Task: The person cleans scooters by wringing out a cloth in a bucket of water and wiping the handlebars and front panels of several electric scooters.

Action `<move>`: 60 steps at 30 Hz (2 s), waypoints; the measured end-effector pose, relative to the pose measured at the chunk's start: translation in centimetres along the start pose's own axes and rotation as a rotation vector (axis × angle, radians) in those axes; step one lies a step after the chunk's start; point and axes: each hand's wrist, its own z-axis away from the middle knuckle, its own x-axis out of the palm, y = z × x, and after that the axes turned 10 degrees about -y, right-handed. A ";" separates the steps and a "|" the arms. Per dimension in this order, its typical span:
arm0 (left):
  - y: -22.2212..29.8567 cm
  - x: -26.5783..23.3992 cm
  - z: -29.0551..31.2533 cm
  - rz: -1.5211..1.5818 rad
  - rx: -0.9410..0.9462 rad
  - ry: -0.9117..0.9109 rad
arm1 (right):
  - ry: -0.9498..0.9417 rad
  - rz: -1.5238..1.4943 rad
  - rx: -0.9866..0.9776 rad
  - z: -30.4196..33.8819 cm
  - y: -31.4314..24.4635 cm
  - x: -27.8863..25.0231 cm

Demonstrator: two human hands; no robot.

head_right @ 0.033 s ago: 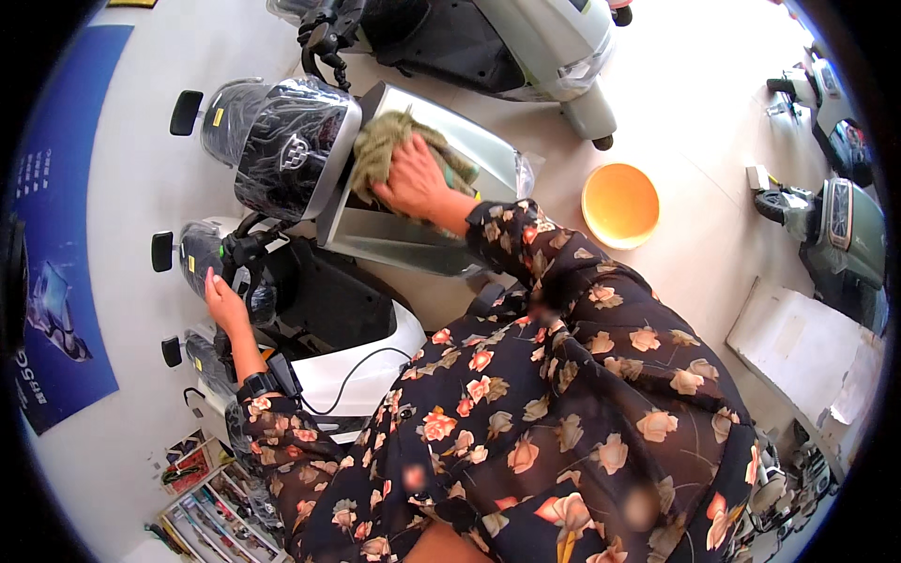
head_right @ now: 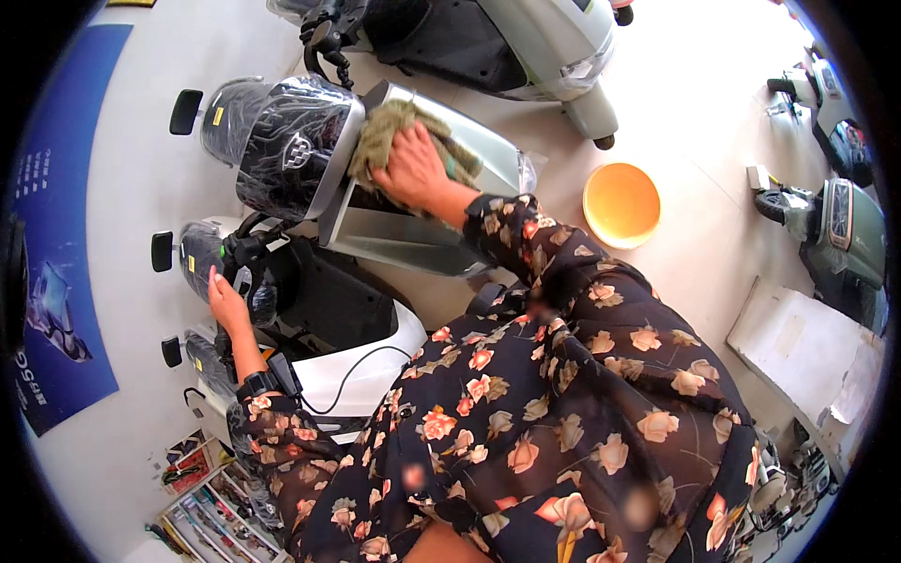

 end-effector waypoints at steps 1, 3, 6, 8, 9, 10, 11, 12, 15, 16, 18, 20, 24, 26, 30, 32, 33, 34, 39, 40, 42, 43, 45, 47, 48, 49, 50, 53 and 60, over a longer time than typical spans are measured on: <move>0.4 0.4 0.1 0.044 -0.037 -0.048 | 0.019 0.032 0.018 -1.2 0.7 -0.6; -0.1 0.5 -0.4 -0.033 0.020 -0.077 | -0.007 0.102 0.012 -3.5 1.3 -2.5; -1.3 0.6 -1.4 -0.082 0.093 -0.073 | -0.173 0.214 -0.137 -5.7 3.3 -4.0; -1.8 0.5 -1.4 -0.117 0.089 -0.071 | -0.242 0.245 -0.270 -7.0 5.4 -4.5; -2.3 1.2 -1.6 -0.113 0.133 -0.046 | -0.218 0.226 -0.273 -7.9 7.2 -4.0; -2.7 2.1 -1.6 -0.119 0.124 -0.035 | -0.194 0.207 -0.275 -8.9 8.9 -3.4; -2.8 2.4 -1.5 -0.138 0.114 -0.026 | -0.328 0.190 -0.237 -10.2 10.3 -2.7; -2.9 2.6 -1.4 -0.150 0.108 -0.006 | -0.453 0.182 -0.205 -11.5 10.8 -2.9; -3.0 3.4 -1.9 -0.175 0.123 0.023 | -0.450 0.167 -0.082 -12.0 9.2 -2.5; -2.9 3.9 -2.0 -0.185 0.128 0.023 | -0.387 0.144 -0.075 -11.4 9.3 -1.9; -4.2 4.1 -1.2 -0.239 0.145 0.033 | -0.268 0.067 -0.181 -9.1 8.2 -0.5; -3.3 3.2 -2.5 -0.264 0.221 0.083 | -0.208 0.137 -0.285 -6.9 5.6 -3.6; -3.5 3.9 -3.1 -0.229 0.248 0.078 | -0.186 0.147 -0.173 -2.4 2.8 -3.1; -3.3 3.5 -2.5 -0.206 0.196 0.056 | -0.031 -0.016 -0.185 -1.1 1.8 -3.1; -2.3 3.5 -2.0 -0.208 0.253 0.170 | -0.095 -0.007 -0.095 0.0 1.7 -3.6; -1.7 3.6 -2.0 -0.154 0.210 0.149 | -0.117 0.008 -0.128 0.1 2.7 -4.4; -1.7 3.4 -1.9 -0.152 0.204 0.139 | -0.141 0.018 -0.163 -0.1 3.7 -4.6; -1.6 3.3 -1.9 -0.150 0.197 0.129 | -0.166 0.028 -0.198 -0.3 4.5 -4.7; -1.1 3.3 -2.0 -0.147 0.193 0.107 | 0.130 -0.088 -0.038 -2.4 7.2 -4.0; -1.5 3.3 -1.9 -0.185 0.203 0.120 | 0.173 -0.182 -0.018 -3.4 7.8 -3.7; -2.6 3.5 -1.7 -0.256 0.229 0.157 | -0.064 -0.447 0.222 -4.9 9.0 -4.0; -3.4 3.7 -1.6 -0.288 0.246 0.180 | 0.001 -0.438 0.239 -4.4 9.4 -3.1; -3.9 4.0 -2.0 -0.309 0.260 0.168 | 0.111 -0.316 0.278 -1.7 11.0 -1.2; -4.1 4.0 -2.1 -0.281 0.197 0.160 | 0.166 -0.043 0.296 4.0 15.0 2.7; -4.0 4.1 -2.3 -0.268 0.166 0.155 | 0.161 0.166 0.294 6.9 17.5 4.6; -3.9 4.1 -2.4 -0.246 0.163 0.154 | 0.101 0.041 0.520 7.8 18.1 4.8; -3.7 4.0 -2.5 -0.224 0.159 0.152 | 0.038 -0.086 0.745 8.3 18.0 4.3; -4.0 3.8 -2.2 -0.212 0.132 0.142 | 0.006 -0.372 1.022 7.7 14.8 1.9; -4.0 4.2 -3.2 -0.204 0.167 0.113 | 0.000 -0.157 0.061 2.7 1.2 0.0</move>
